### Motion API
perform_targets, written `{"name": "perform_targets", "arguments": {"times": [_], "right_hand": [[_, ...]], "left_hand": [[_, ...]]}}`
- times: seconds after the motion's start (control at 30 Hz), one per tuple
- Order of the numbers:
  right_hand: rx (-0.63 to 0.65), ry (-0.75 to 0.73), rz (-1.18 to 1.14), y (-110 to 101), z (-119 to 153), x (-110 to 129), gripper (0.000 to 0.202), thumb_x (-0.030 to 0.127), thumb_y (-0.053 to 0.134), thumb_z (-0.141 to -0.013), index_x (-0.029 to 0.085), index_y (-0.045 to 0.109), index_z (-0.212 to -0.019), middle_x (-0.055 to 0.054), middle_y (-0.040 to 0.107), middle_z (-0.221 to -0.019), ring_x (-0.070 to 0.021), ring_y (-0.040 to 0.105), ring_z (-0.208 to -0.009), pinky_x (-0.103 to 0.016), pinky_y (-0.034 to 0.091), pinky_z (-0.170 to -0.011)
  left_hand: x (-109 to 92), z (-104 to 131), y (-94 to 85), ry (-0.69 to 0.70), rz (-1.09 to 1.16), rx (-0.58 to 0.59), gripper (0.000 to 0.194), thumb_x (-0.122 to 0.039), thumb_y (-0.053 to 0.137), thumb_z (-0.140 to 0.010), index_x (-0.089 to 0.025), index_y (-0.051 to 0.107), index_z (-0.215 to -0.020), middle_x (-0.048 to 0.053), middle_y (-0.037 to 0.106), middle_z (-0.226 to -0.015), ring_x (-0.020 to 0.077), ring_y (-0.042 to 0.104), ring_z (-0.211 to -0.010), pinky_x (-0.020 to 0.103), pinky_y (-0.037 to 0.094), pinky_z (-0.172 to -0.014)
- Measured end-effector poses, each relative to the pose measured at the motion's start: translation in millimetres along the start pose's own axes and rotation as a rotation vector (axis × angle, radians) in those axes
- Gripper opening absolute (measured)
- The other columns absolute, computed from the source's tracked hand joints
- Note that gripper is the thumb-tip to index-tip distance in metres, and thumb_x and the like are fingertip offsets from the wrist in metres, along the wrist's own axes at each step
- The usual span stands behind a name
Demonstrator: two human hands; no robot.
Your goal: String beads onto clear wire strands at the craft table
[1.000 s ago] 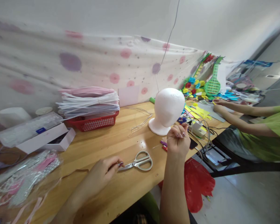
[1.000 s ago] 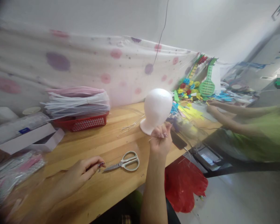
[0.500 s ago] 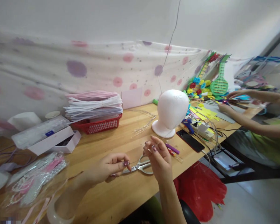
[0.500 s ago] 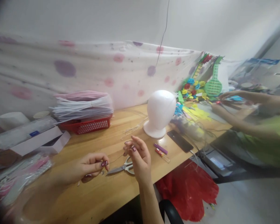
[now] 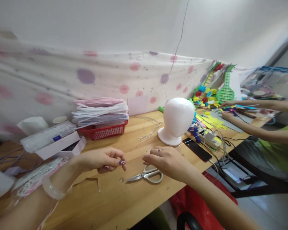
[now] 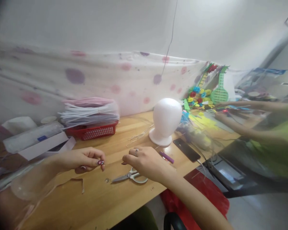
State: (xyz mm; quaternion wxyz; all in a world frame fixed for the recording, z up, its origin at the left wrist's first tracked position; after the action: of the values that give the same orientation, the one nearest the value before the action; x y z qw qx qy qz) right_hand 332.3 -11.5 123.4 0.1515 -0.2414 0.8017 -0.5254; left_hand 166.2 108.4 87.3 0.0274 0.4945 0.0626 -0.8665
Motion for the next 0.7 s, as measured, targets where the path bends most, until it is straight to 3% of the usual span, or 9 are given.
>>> {"name": "perform_targets", "arguments": {"times": [0.1, 0.17, 0.33, 0.4, 0.5, 0.7], "right_hand": [[0.076, 0.024, -0.01, 10, -18, -7, 0.023, 0.005, 0.048, -0.089, 0.018, 0.065, -0.097, -0.002, 0.064, -0.075, -0.0114, 0.054, -0.062, -0.024, 0.029, -0.054], [0.091, 0.043, -0.022, 14, -32, -14, 0.025, 0.003, 0.046, -0.088, 0.017, 0.065, -0.095, -0.002, 0.065, -0.076, -0.0115, 0.054, -0.062, -0.024, 0.028, -0.054], [0.051, 0.138, -0.167, 14, -48, -41, 0.02, 0.011, 0.046, -0.091, 0.019, 0.063, -0.096, 0.0, 0.064, -0.07, -0.0117, 0.052, -0.057, -0.023, 0.029, -0.054], [0.094, 0.153, -0.233, 15, -42, -51, 0.021, 0.011, 0.044, -0.092, 0.019, 0.063, -0.099, -0.002, 0.067, -0.075, -0.0129, 0.056, -0.063, -0.023, 0.033, -0.057], [0.161, 0.189, -0.335, 18, -25, -65, 0.026, 0.01, 0.042, -0.092, 0.018, 0.063, -0.103, -0.005, 0.071, -0.089, -0.0146, 0.062, -0.073, -0.025, 0.04, -0.064], [0.126, 0.287, -0.449, 35, -5, -84, 0.026, 0.012, 0.043, -0.093, 0.019, 0.066, -0.103, -0.005, 0.073, -0.092, -0.0144, 0.065, -0.076, -0.024, 0.043, -0.068]], "left_hand": [[-8, 1, -14.0, 0.032, -0.212, -0.12, 0.037, -0.052, 0.058, -0.083, -0.017, 0.062, -0.09, -0.007, 0.04, -0.055, 0.0067, 0.028, -0.046, 0.021, 0.018, -0.043], [-22, -2, -17.5, 0.131, -0.372, -0.255, 0.034, -0.049, 0.055, -0.085, -0.017, 0.063, -0.092, -0.003, 0.051, -0.063, 0.0087, 0.04, -0.053, 0.021, 0.027, -0.048], [-58, -12, -6.6, 0.393, -0.77, -0.591, 0.027, -0.033, 0.045, -0.092, -0.017, 0.066, -0.089, 0.003, 0.066, -0.078, 0.0159, 0.058, -0.072, 0.025, 0.037, -0.064], [-60, -20, -4.1, 0.411, -0.895, -0.608, 0.027, -0.027, 0.042, -0.093, -0.019, 0.068, -0.092, 0.005, 0.07, -0.087, 0.0179, 0.062, -0.08, 0.025, 0.038, -0.069], [-55, -32, -9.0, 0.418, -0.927, -0.533, 0.026, -0.021, 0.042, -0.091, -0.019, 0.068, -0.097, 0.005, 0.073, -0.094, 0.0178, 0.065, -0.085, 0.025, 0.04, -0.073], [-41, -49, -23.1, 0.383, -0.795, -0.499, 0.026, -0.02, 0.045, -0.088, -0.015, 0.069, -0.096, 0.002, 0.067, -0.072, 0.0102, 0.055, -0.059, 0.021, 0.038, -0.061]]}}
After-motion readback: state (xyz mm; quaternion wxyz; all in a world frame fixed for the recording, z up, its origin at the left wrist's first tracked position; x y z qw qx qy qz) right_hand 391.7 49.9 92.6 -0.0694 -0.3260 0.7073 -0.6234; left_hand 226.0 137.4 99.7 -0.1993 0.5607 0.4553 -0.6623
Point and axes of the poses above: each hand's wrist, its own z-axis away from the middle knuckle, its own y-axis out of the palm, x = y × z, the point moved 5 cm from there along -z, towards the middle knuckle
